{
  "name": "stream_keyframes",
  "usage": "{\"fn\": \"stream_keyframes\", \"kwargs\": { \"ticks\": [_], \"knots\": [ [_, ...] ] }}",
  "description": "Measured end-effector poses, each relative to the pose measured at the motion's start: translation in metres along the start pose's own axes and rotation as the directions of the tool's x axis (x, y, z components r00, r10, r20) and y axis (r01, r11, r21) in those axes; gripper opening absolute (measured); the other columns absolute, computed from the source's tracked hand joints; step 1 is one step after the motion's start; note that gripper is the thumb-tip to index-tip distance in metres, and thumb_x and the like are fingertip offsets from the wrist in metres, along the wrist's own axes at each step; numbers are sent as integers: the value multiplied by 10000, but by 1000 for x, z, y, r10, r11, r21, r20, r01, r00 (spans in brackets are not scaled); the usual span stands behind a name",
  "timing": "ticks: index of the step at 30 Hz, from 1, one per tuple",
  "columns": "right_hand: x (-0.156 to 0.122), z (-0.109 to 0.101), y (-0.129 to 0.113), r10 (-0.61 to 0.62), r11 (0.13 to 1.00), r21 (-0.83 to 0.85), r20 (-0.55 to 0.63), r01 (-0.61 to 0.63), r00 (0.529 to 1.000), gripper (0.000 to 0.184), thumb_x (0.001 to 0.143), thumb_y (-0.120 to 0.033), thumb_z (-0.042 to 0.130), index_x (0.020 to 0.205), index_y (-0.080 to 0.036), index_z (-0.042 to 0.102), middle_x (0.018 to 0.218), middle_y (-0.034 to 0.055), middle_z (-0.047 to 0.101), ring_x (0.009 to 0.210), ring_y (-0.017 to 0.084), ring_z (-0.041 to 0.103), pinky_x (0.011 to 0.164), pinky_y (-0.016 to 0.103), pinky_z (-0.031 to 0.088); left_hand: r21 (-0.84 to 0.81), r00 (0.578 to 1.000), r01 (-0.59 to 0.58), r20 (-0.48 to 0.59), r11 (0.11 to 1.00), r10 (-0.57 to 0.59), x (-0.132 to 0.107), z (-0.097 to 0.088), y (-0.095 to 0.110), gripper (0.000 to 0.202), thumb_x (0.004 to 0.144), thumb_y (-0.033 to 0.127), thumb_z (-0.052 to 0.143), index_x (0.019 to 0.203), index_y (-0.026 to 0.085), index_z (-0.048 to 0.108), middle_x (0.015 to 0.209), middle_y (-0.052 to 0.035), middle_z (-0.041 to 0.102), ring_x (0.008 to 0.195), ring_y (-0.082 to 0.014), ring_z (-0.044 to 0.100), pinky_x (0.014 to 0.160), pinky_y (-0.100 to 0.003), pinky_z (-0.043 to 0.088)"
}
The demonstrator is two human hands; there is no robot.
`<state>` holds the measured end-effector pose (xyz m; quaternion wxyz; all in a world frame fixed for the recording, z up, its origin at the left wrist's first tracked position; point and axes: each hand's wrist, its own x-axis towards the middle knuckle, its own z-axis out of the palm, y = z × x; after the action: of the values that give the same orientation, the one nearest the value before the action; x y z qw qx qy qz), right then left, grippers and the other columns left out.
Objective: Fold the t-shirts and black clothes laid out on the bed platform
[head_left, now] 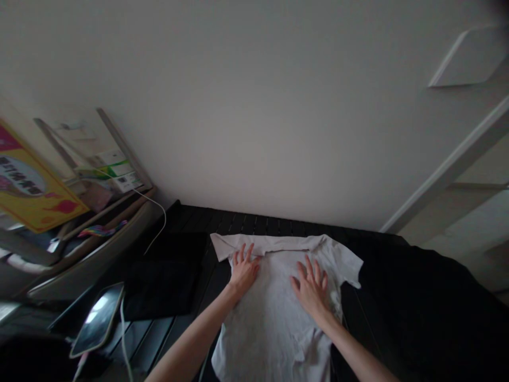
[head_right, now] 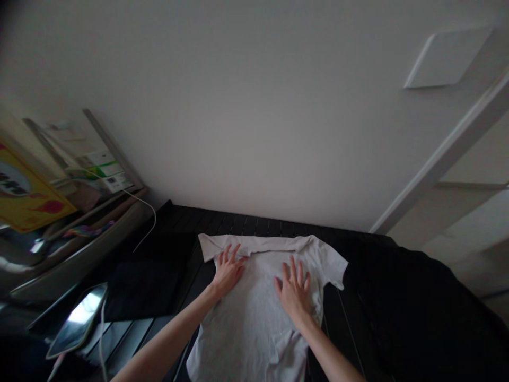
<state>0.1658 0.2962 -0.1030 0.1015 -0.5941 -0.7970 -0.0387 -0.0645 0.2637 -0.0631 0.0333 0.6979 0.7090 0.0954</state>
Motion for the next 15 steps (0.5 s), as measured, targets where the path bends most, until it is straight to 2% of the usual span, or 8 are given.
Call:
{"fn": "stream_keyframes", "kwargs": {
  "ticks": [3, 5, 8, 11, 13, 15],
  "knots": [
    [-1, 4, 1, 7, 1000, 3, 38, -7, 999, 591, 903, -469, 374, 1408, -164, 421, 1576, 117, 168, 1434, 354, 67, 1099, 594, 119, 7, 999, 36, -13, 999, -36, 21, 2, -6, 297, 900, 262, 509, 1151, 362, 631, 1557, 26, 238, 1430, -313, 123, 1105, -575, 204],
    [-1, 4, 2, -1, 1000, 15, 45, 0, 999, 623, 897, -490, 372, 1423, -159, 400, 1580, 114, 145, 1438, 359, 40, 1106, 601, 94, 10, 997, 65, -43, 998, -64, 40, 0, -10, 310, 911, 276, 487, 1181, 357, 615, 1568, 19, 211, 1432, -315, 125, 1102, -575, 213],
    [0, -1, 1, -14, 1000, 20, 37, 14, 999, 637, 893, -506, 365, 1429, -162, 394, 1581, 110, 138, 1441, 355, 25, 1113, 604, 61, 9, 976, 183, -122, 983, -180, 72, -5, -14, 459, 910, 266, 471, 1360, 356, 465, 1586, -26, 151, 1434, -344, 117, 1092, -595, 217],
    [0, -5, -1, -18, 1000, 14, 36, 17, 999, 628, 892, -501, 363, 1427, -174, 401, 1580, 103, 145, 1443, 351, 26, 1116, 604, 48, 24, 941, 275, -211, 961, -264, 94, -6, -16, 582, 901, 243, 470, 1454, 347, 319, 1596, -51, 97, 1443, -363, 39, 1103, -607, 173],
    [0, -6, -1, -19, 1000, 10, 32, 19, 999, 627, 893, -493, 360, 1430, -172, 396, 1580, 102, 143, 1442, 354, 30, 1115, 605, 45, 42, 942, 257, -234, 965, -240, 98, -1, -15, 589, 911, 249, 456, 1468, 339, 289, 1598, -49, 89, 1448, -348, 3, 1116, -597, 139],
    [1, -4, -1, -21, 1000, 9, 28, 20, 999, 638, 895, -499, 356, 1438, -165, 380, 1580, 103, 142, 1441, 356, 34, 1114, 607, 46, 50, 964, 199, -190, 979, -186, 95, 9, -13, 561, 930, 275, 428, 1470, 333, 285, 1592, -44, 129, 1452, -317, 47, 1128, -563, 145]
  ]
}}
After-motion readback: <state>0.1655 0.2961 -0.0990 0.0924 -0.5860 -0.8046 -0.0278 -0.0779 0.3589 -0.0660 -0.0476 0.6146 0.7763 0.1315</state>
